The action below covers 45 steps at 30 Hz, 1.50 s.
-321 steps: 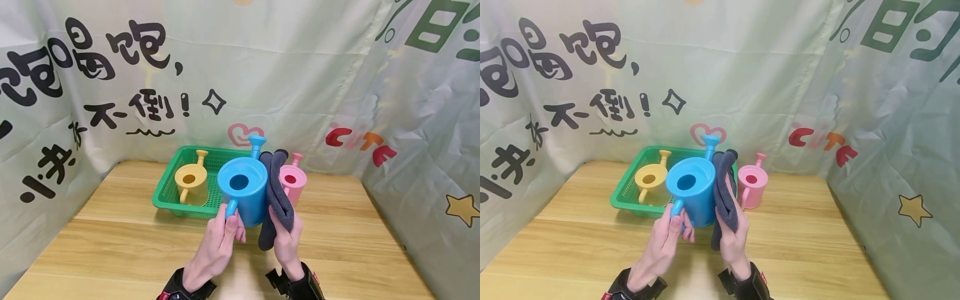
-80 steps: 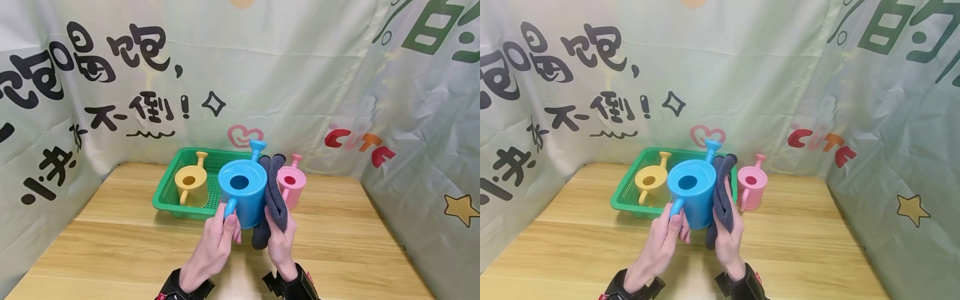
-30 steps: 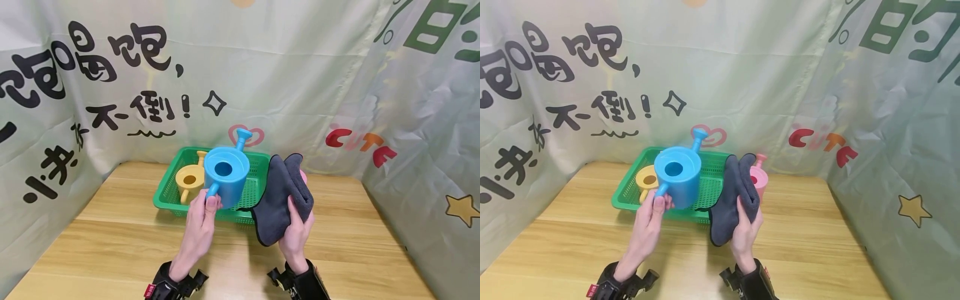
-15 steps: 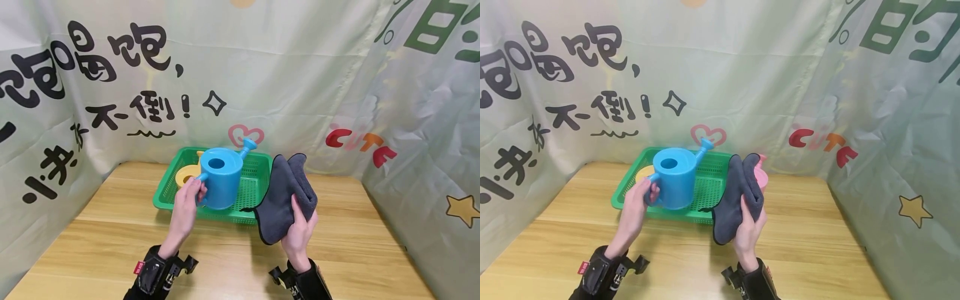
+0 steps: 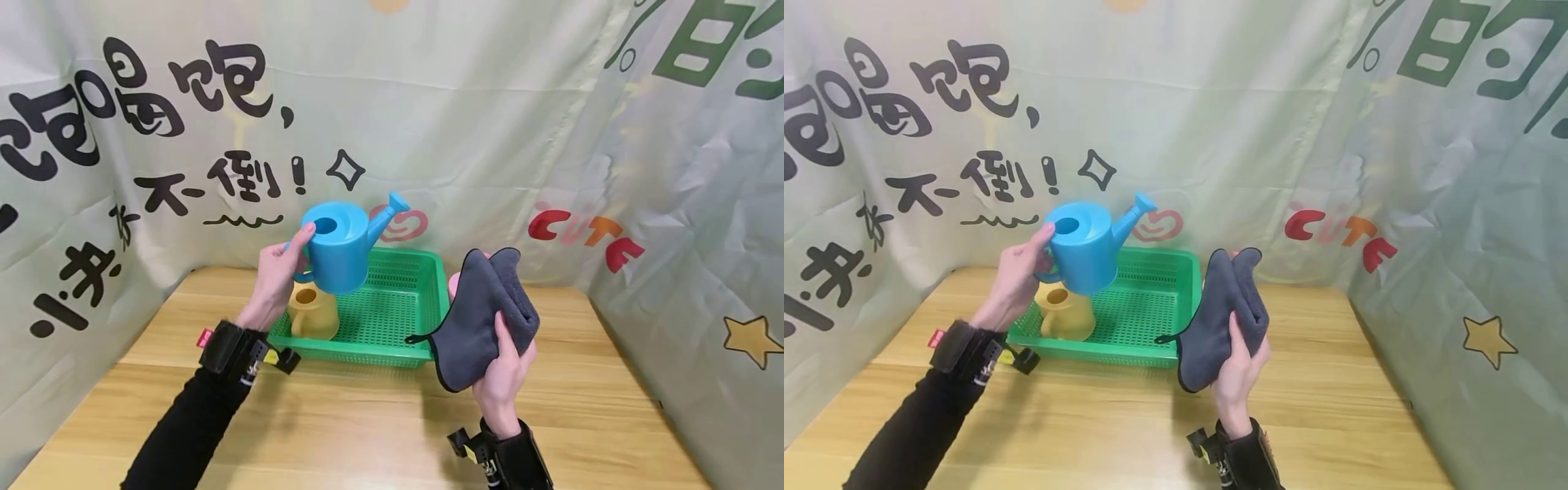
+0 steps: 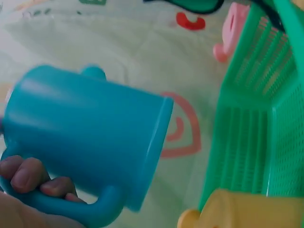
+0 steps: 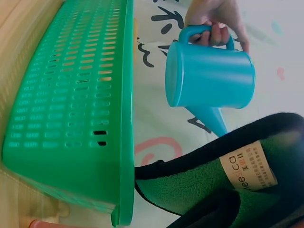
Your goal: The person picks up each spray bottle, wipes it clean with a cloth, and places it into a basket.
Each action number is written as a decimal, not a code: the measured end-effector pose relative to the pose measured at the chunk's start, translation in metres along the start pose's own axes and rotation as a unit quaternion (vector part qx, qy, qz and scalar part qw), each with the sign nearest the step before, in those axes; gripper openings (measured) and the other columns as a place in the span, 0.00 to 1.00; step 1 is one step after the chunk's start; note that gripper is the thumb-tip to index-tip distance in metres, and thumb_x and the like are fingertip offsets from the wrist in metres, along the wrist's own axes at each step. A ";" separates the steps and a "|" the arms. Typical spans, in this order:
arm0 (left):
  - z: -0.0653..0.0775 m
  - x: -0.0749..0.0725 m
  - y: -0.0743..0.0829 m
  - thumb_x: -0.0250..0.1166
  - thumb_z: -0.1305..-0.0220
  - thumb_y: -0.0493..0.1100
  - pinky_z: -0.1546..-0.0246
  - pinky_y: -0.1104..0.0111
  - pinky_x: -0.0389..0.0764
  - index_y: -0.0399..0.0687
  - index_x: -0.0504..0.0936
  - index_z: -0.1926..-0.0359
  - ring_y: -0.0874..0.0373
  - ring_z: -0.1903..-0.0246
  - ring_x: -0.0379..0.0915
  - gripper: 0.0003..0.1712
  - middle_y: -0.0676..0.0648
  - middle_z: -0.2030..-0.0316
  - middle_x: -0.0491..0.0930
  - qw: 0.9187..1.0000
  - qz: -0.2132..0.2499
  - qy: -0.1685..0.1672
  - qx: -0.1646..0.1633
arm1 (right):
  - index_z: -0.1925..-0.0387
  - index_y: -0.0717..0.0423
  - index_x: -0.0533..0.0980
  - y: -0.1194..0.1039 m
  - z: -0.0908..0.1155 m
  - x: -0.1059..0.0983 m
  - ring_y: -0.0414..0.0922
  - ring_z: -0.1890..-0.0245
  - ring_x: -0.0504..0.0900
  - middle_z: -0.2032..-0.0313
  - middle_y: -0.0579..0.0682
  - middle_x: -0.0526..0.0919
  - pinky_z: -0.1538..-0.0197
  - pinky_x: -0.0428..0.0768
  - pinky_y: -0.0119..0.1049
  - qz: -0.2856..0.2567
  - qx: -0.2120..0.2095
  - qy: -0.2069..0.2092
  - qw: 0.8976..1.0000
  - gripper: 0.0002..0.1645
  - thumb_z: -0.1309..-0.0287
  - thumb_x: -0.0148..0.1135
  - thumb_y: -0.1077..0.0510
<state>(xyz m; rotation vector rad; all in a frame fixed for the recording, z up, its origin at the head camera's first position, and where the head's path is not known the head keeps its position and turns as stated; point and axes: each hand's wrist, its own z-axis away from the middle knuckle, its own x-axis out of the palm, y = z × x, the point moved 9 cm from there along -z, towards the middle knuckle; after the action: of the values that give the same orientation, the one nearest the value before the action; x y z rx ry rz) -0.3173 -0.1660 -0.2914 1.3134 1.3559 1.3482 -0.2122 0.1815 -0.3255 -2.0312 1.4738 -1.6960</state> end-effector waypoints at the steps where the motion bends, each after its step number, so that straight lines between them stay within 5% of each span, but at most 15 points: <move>1: -0.006 0.000 0.001 0.67 0.36 0.60 0.45 0.55 0.65 0.56 0.63 0.94 0.57 0.67 0.62 0.36 0.56 0.91 0.61 1.000 -0.007 -0.007 -0.004 | 0.38 0.64 0.73 -0.001 -0.001 -0.001 0.45 0.51 0.85 0.48 0.52 0.83 0.48 0.84 0.35 -0.005 -0.002 0.002 1.000 0.20 0.29 0.56 0.63; 5: -0.021 0.005 0.006 0.68 0.37 0.58 0.43 0.53 0.66 0.57 0.61 0.94 0.57 0.70 0.61 0.35 0.58 0.92 0.58 0.998 -0.043 -0.042 0.001 | 0.39 0.65 0.72 -0.006 -0.005 -0.007 0.46 0.51 0.85 0.48 0.54 0.83 0.48 0.85 0.36 -0.023 -0.014 0.018 0.999 0.20 0.29 0.56 0.64; 10: -0.034 0.012 0.014 0.66 0.37 0.56 0.53 0.59 0.71 0.59 0.61 0.92 0.58 0.73 0.60 0.32 0.59 0.90 0.57 0.990 -0.119 -0.062 0.038 | 0.40 0.65 0.72 -0.015 -0.012 -0.016 0.47 0.52 0.85 0.49 0.56 0.83 0.49 0.85 0.37 -0.043 -0.032 0.052 0.997 0.20 0.31 0.58 0.64; 15: -0.046 0.018 0.015 0.64 0.35 0.60 0.64 0.67 0.68 0.56 0.63 0.88 0.60 0.76 0.58 0.30 0.60 0.88 0.58 0.964 -0.250 -0.073 0.057 | 0.41 0.66 0.73 -0.022 -0.016 -0.022 0.48 0.54 0.86 0.51 0.57 0.84 0.50 0.86 0.38 -0.062 -0.048 0.070 0.994 0.20 0.32 0.59 0.66; 18: -0.051 0.027 0.014 0.61 0.34 0.63 0.70 0.69 0.66 0.54 0.63 0.85 0.60 0.79 0.59 0.30 0.58 0.87 0.58 0.934 -0.337 -0.096 0.070 | 0.42 0.66 0.73 -0.024 -0.018 -0.024 0.48 0.54 0.86 0.52 0.57 0.84 0.51 0.86 0.38 -0.063 -0.050 0.076 0.994 0.19 0.33 0.59 0.66; 26: -0.059 0.056 0.023 0.53 0.31 0.56 0.69 0.66 0.62 0.49 0.64 0.77 0.53 0.74 0.62 0.22 0.50 0.78 0.64 0.836 -0.496 -0.168 0.164 | 0.43 0.66 0.73 -0.029 -0.019 -0.029 0.48 0.55 0.85 0.52 0.57 0.84 0.51 0.86 0.38 -0.060 -0.059 0.087 0.993 0.19 0.33 0.59 0.65; 29: -0.059 0.065 0.027 0.50 0.31 0.55 0.59 0.59 0.71 0.44 0.72 0.69 0.47 0.62 0.70 0.19 0.44 0.68 0.74 0.781 -0.567 -0.170 0.198 | 0.42 0.66 0.73 -0.032 -0.021 -0.030 0.49 0.54 0.85 0.51 0.57 0.84 0.50 0.85 0.39 -0.063 -0.064 0.087 0.992 0.19 0.33 0.59 0.66; 33: -0.058 0.073 0.030 0.45 0.31 0.55 0.45 0.50 0.69 0.41 0.76 0.62 0.41 0.47 0.66 0.23 0.41 0.56 0.78 0.692 -0.661 -0.154 0.245 | 0.40 0.66 0.73 -0.034 -0.023 -0.030 0.49 0.51 0.84 0.49 0.58 0.84 0.48 0.84 0.39 -0.064 -0.070 0.080 0.992 0.20 0.32 0.58 0.66; 35: -0.058 0.076 0.029 0.44 0.31 0.54 0.48 0.51 0.70 0.42 0.74 0.65 0.41 0.51 0.66 0.21 0.42 0.58 0.77 0.665 -0.683 -0.158 0.257 | 0.40 0.66 0.72 -0.035 -0.024 -0.029 0.49 0.50 0.84 0.48 0.57 0.83 0.47 0.84 0.39 -0.064 -0.074 0.076 0.992 0.20 0.32 0.57 0.66; 38: -0.058 0.082 0.026 0.45 0.29 0.51 0.52 0.52 0.72 0.42 0.71 0.68 0.41 0.58 0.66 0.19 0.42 0.62 0.75 0.648 -0.692 -0.187 0.256 | 0.40 0.65 0.72 -0.036 -0.024 -0.030 0.49 0.49 0.84 0.47 0.57 0.83 0.47 0.84 0.39 -0.065 -0.076 0.074 0.992 0.21 0.32 0.57 0.67; 45: -0.056 0.094 0.008 0.48 0.26 0.44 0.57 0.53 0.77 0.40 0.73 0.64 0.46 0.61 0.69 0.13 0.42 0.61 0.73 0.658 -0.673 -0.258 0.216 | 0.44 0.66 0.73 -0.035 -0.024 -0.031 0.49 0.56 0.86 0.53 0.57 0.84 0.53 0.86 0.39 -0.061 -0.067 0.084 0.992 0.18 0.34 0.59 0.66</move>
<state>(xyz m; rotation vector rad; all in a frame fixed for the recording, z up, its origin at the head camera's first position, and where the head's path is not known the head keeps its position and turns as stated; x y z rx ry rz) -0.3842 -0.0837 -0.2653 0.4650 1.6239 -0.3819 -0.2079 0.2327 -0.3168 -2.1310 1.5856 -1.9069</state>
